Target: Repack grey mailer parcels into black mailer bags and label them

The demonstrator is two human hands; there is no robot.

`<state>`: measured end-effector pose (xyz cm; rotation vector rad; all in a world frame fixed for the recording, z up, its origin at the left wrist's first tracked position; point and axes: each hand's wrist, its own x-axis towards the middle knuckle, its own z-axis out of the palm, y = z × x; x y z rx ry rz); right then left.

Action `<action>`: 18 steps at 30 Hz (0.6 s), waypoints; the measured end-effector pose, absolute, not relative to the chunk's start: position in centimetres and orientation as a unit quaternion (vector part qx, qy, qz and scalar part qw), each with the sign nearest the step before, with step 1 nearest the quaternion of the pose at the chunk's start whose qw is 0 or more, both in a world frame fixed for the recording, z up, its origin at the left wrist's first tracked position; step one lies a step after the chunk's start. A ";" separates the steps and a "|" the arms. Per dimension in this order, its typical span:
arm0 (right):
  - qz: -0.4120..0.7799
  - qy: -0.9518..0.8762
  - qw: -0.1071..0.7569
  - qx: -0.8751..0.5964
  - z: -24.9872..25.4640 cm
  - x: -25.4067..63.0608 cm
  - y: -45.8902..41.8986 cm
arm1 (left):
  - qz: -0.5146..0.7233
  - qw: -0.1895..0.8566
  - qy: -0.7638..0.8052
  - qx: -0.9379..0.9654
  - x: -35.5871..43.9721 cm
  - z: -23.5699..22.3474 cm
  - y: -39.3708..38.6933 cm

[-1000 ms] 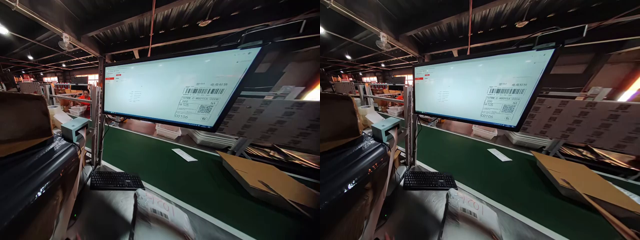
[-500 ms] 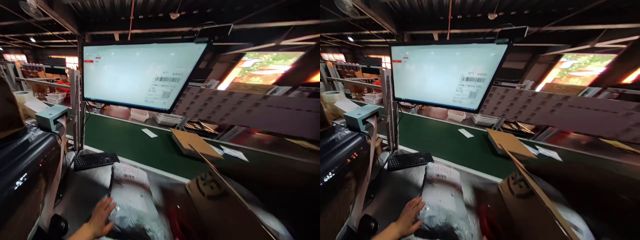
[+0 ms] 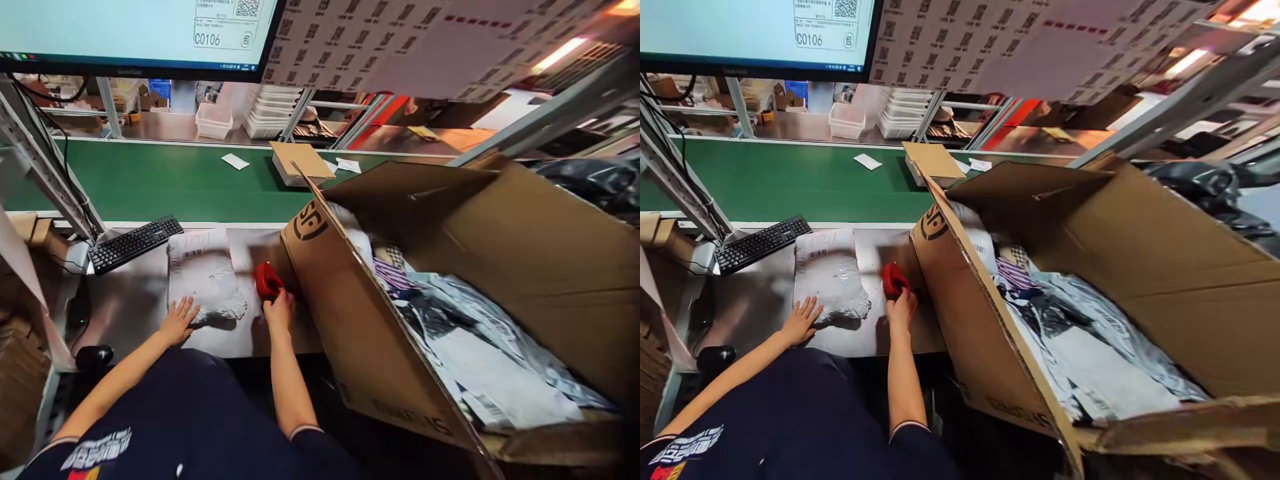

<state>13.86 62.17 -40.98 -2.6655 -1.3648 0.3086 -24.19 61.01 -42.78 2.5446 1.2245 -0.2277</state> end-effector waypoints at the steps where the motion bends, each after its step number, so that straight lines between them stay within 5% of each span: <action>1: 0.093 -0.431 0.045 -0.896 -41.0 14.6 62.0 | -0.081 0.153 0.427 0.888 -24.2 -42.8 61.0; 12: 0.126 -0.594 -0.139 -0.782 -40.4 22.3 58.5 | -0.048 0.165 0.439 0.882 -23.0 -41.1 60.5; 18: 0.253 -0.562 -0.012 -0.787 -40.8 20.4 56.6 | 0.027 0.217 0.431 0.875 -22.5 -40.5 60.8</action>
